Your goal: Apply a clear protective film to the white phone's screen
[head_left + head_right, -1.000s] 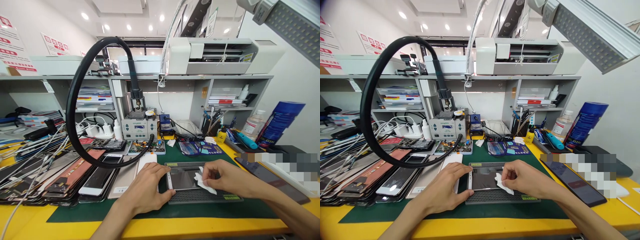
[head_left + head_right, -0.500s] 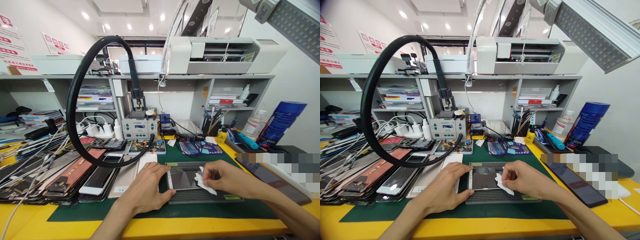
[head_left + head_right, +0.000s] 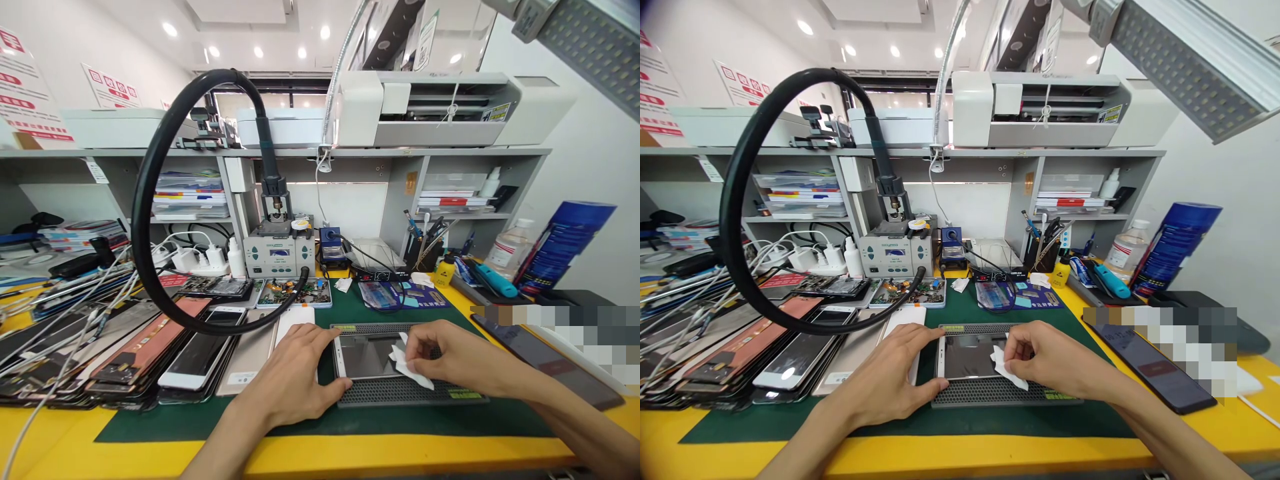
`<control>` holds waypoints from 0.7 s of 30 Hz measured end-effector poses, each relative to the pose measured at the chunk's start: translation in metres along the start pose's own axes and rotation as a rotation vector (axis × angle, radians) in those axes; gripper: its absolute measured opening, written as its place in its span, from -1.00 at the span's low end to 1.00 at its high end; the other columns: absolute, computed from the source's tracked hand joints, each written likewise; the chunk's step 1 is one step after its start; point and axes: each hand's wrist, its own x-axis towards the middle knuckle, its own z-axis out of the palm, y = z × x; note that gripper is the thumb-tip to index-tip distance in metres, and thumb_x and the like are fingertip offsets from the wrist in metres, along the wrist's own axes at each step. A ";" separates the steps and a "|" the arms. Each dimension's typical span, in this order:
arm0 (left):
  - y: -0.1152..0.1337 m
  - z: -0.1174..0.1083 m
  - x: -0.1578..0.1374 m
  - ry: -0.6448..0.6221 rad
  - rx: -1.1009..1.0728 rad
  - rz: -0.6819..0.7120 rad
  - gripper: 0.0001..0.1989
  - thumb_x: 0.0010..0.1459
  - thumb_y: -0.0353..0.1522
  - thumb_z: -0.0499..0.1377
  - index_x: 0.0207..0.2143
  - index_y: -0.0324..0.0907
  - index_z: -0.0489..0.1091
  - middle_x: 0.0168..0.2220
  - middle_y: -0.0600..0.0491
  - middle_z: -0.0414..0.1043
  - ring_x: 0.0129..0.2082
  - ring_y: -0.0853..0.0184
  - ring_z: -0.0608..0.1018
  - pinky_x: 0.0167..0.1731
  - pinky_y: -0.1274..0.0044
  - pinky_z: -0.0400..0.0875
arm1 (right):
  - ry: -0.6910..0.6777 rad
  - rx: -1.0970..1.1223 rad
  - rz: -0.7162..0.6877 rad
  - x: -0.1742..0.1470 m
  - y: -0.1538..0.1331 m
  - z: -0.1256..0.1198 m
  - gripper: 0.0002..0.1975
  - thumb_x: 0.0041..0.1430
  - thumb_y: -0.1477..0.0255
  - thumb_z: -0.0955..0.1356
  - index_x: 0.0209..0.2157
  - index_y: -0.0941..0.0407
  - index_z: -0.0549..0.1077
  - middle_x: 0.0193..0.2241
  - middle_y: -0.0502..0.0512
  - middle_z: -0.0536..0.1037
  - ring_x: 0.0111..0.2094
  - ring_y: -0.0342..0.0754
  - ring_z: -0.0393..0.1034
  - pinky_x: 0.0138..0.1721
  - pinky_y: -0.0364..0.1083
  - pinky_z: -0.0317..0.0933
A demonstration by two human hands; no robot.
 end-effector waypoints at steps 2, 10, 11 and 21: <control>-0.001 0.000 0.000 0.000 -0.009 -0.004 -0.33 0.18 -0.11 0.28 0.29 -0.12 0.30 0.07 -0.12 0.48 0.11 0.00 0.45 0.15 0.19 0.34 | -0.006 0.008 0.003 0.000 0.000 0.000 -0.85 0.16 0.33 0.39 -0.38 0.13 0.52 -0.45 0.03 0.53 -0.42 -0.07 0.33 -0.42 -0.14 0.14; 0.000 0.000 0.000 0.001 -0.015 -0.010 -0.34 0.17 -0.12 0.29 0.28 -0.12 0.30 0.06 -0.12 0.48 0.09 -0.01 0.46 0.13 0.17 0.35 | -0.004 0.027 -0.010 0.000 0.001 0.001 -0.84 0.15 0.33 0.40 -0.39 0.13 0.52 -0.46 0.02 0.52 -0.42 -0.07 0.32 -0.42 -0.14 0.13; 0.000 -0.001 -0.001 0.001 -0.015 -0.008 -0.34 0.17 -0.11 0.29 0.28 -0.12 0.30 0.06 -0.12 0.48 0.09 -0.01 0.46 0.13 0.17 0.35 | -0.005 0.030 -0.012 0.000 0.002 0.001 -0.84 0.15 0.33 0.40 -0.39 0.13 0.52 -0.46 0.02 0.52 -0.42 -0.07 0.32 -0.42 -0.14 0.13; -0.001 -0.001 -0.001 0.007 -0.017 -0.013 -0.35 0.18 -0.12 0.28 0.27 -0.09 0.29 0.06 -0.10 0.48 0.10 0.00 0.47 0.13 0.19 0.36 | 0.024 0.058 -0.021 0.001 0.005 0.002 -0.83 0.16 0.31 0.40 -0.39 0.12 0.53 -0.47 0.02 0.53 -0.43 -0.07 0.31 -0.43 -0.15 0.12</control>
